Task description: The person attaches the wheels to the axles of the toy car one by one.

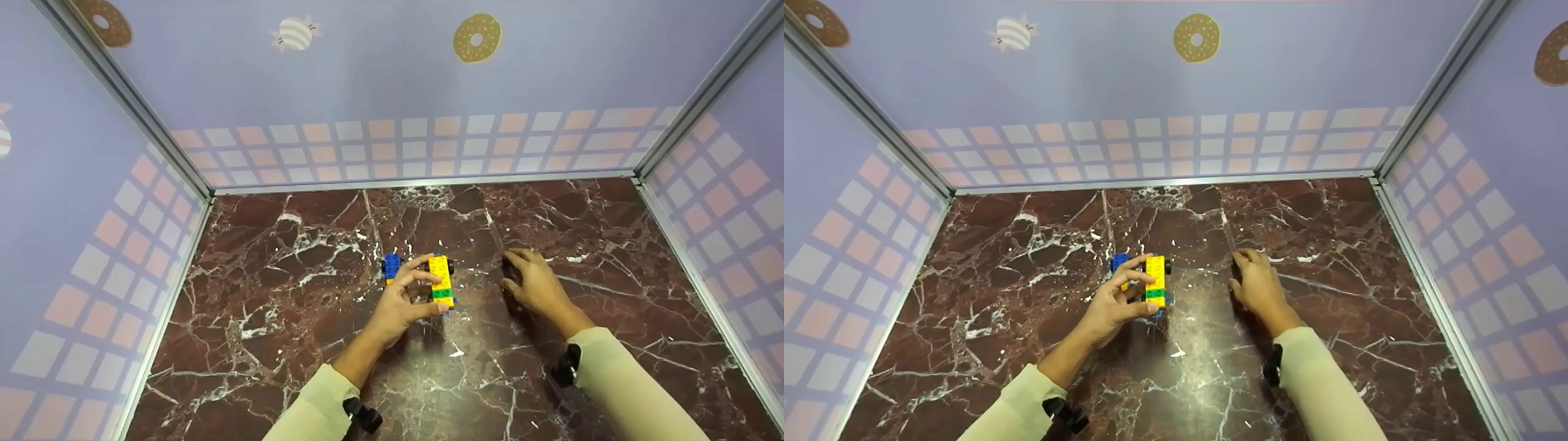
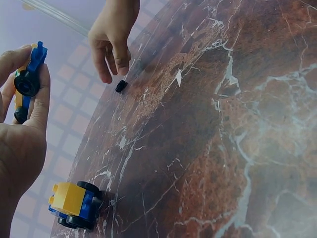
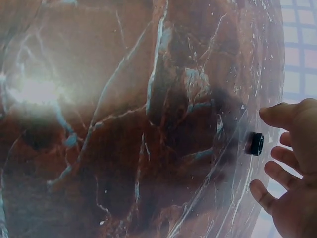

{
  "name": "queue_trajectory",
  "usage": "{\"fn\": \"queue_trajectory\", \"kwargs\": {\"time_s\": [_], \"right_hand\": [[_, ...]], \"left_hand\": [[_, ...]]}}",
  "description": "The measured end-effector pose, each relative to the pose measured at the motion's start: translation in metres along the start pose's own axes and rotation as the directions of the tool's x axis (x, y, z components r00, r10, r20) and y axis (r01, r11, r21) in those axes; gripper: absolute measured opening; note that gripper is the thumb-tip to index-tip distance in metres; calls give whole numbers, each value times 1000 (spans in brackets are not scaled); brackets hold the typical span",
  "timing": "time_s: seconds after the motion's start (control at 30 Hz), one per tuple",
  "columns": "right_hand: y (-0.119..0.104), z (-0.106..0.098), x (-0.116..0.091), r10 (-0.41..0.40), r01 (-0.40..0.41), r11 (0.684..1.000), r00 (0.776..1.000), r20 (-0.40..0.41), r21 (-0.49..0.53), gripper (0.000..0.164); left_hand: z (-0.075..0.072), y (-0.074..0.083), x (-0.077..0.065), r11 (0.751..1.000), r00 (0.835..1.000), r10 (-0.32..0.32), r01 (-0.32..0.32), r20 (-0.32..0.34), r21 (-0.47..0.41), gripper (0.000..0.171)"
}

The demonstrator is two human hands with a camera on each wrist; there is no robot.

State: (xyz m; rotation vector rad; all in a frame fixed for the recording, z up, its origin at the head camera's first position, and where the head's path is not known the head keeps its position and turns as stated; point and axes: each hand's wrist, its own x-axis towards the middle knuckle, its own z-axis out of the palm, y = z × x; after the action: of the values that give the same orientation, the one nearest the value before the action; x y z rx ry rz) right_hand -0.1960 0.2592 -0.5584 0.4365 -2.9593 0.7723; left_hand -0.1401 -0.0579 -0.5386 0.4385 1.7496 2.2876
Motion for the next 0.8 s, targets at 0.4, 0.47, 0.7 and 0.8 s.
{"fn": "queue_trajectory", "kwargs": {"time_s": [0.4, 0.47, 0.7, 0.8], "right_hand": [[0, 5, -1, 7, -3, 994, 999, 36, -107, 54], [-1, 5, 0, 15, -10, 993, 999, 39, -119, 51], [1, 5, 1, -21, 21, 994, 1000, 8, -108, 42], [2, 6, 1, -46, 44, 995, 999, -15, -93, 37]], "left_hand": [[1, -1, 0, 1000, 1000, 9, -9, 7, 24, 49], [1, -2, 0, 1000, 1000, 4, -4, 5, 25, 49], [0, -1, 0, 999, 1000, -7, 7, -1, 31, 48], [0, 0, 0, 999, 1000, -9, 9, -2, 34, 49]]}}
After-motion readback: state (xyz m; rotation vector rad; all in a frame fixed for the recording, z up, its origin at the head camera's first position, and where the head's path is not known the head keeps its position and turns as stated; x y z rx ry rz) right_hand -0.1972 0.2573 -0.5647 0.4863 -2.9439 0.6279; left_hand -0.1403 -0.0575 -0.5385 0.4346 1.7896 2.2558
